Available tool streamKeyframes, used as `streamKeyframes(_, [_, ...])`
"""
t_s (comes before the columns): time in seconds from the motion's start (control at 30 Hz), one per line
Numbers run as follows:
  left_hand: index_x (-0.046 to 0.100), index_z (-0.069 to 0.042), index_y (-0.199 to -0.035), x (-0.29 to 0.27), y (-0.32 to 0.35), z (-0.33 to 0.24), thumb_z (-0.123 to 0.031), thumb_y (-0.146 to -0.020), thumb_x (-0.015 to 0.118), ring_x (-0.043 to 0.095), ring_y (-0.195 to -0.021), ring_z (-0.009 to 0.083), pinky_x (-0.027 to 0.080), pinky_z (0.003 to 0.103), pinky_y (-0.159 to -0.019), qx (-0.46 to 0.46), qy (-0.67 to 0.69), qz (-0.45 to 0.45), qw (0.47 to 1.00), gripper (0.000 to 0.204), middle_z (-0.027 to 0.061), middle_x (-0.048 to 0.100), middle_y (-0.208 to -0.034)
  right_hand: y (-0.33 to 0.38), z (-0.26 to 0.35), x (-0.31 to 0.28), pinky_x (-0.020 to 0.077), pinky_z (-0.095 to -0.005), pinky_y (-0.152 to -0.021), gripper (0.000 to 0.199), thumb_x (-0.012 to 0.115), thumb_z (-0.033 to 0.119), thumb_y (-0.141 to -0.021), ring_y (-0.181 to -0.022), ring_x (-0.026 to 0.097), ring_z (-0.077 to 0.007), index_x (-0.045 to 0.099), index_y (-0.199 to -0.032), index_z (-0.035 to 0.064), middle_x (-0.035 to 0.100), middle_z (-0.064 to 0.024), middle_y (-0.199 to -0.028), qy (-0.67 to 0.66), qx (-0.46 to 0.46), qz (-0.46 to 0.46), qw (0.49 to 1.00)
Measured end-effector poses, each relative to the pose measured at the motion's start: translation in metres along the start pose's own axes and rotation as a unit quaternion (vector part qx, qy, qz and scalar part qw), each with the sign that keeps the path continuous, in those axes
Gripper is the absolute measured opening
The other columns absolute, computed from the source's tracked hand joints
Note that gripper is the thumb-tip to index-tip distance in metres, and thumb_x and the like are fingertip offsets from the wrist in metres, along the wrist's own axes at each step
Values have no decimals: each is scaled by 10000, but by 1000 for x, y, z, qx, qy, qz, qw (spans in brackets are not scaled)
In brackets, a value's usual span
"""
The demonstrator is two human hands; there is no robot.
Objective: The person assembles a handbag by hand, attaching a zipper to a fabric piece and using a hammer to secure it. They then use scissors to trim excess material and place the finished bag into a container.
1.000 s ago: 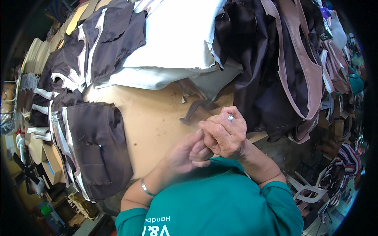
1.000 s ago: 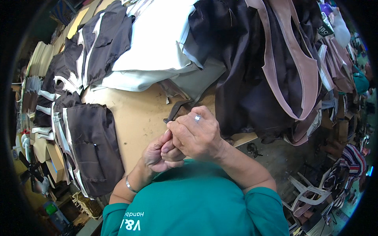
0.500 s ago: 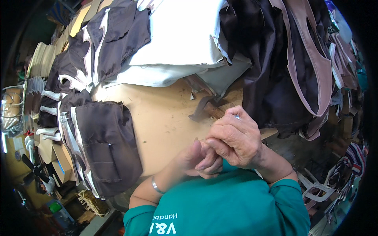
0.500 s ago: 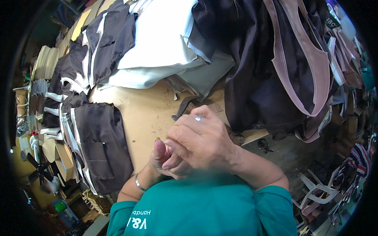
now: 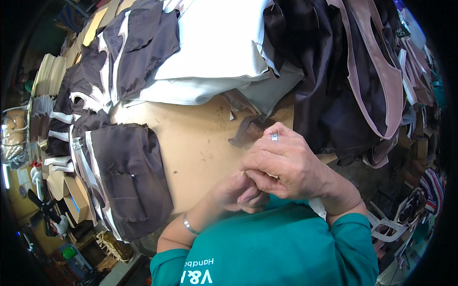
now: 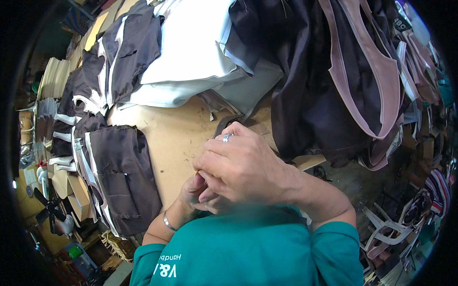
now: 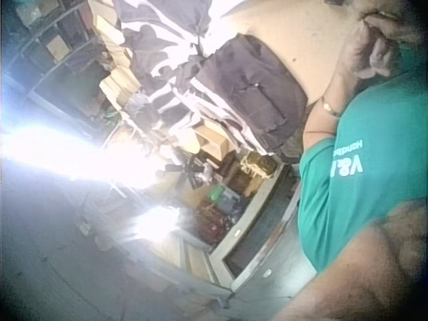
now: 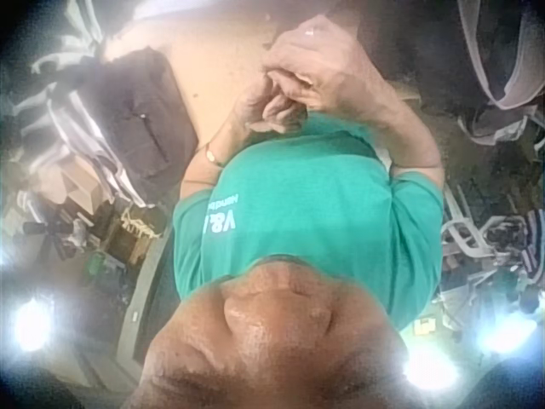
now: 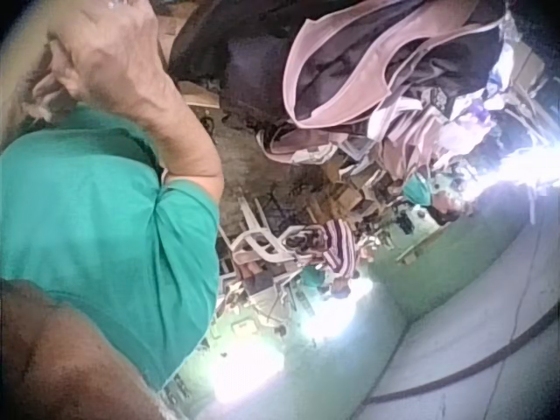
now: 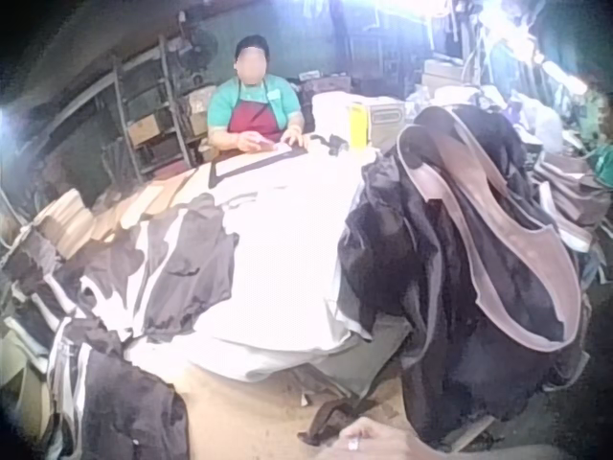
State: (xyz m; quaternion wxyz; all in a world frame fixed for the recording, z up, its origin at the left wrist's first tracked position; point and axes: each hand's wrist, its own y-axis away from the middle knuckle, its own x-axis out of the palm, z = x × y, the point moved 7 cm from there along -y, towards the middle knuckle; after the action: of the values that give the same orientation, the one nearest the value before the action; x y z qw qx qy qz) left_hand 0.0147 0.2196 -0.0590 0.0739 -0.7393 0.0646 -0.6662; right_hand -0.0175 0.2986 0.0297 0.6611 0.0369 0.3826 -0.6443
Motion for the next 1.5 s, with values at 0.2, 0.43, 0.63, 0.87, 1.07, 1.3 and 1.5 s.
streamKeyframes(0.2, [492, -97, -703, -20, 9, -7, -399, -867, 543, 311, -519, 81, 189, 196, -396, 30, -18, -147, 988, 348, -24, 361, -544, 2, -4, 6, 404, -307, -648, 158, 611, -29, -618, -614, 544, -150, 585, -733, 76, 548, -8, -661, 4, 6, 12, 1000])
streamKeyframes(0.43, [449, -98, -644, -16, 3, -3, -442, -911, 421, 279, -466, 65, 218, 186, -404, 9, 55, -83, 995, 437, -24, 338, -513, 11, -7, 13, 401, -315, -632, 173, 593, -35, -581, -578, 527, -178, 556, -727, 51, 528, -32, -646, 111, -15, -72, 991])
streamKeyframes(0.63, [443, -98, -618, -13, 1, 4, -496, -917, 344, 285, -468, 78, 224, 184, -406, 29, 35, -63, 997, 508, -12, 342, -524, 13, -13, 1, 391, -311, -647, 222, 591, -15, -567, -597, 541, -168, 575, -780, 48, 556, -35, -686, 171, -18, -133, 976])
streamKeyframes(0.87, [433, -113, -511, -16, 3, 9, -504, -882, 419, 309, -434, 105, 234, 227, -410, -33, 82, -137, 987, 539, -29, 323, -462, 14, 2, 6, 396, -315, -705, 227, 612, 111, -595, -631, 544, -139, 610, -809, 37, 578, -33, -740, 153, -107, -47, 981])
streamKeyframes(1.07, [446, -91, -610, -13, 1, 7, -444, -935, 341, 295, -441, 76, 227, 194, -396, 0, 90, -84, 992, 491, -14, 325, -491, 12, 9, 7, 428, -357, -784, 223, 576, 144, -606, -626, 531, -133, 610, -792, 26, 555, -30, -725, 202, -152, 36, 967])
streamKeyframes(1.3, [443, -73, -629, -25, 9, 6, -415, -924, 391, 296, -431, 75, 241, 204, -407, -9, 83, -178, 981, 454, -13, 342, -512, 22, 17, 12, 437, -369, -781, 234, 570, 168, -557, -595, 502, -126, 595, -748, 36, 523, -31, -705, 285, -265, 62, 919])
streamKeyframes(1.5, [427, -80, -632, -15, 2, 5, -437, -927, 373, 304, -482, 86, 272, 207, -456, 8, 108, -91, 990, 466, 0, 345, -564, 20, 4, 12, 425, -360, -746, 144, 576, 146, -582, -549, 471, -129, 558, -685, 48, 480, -22, -641, 225, -196, -21, 954])
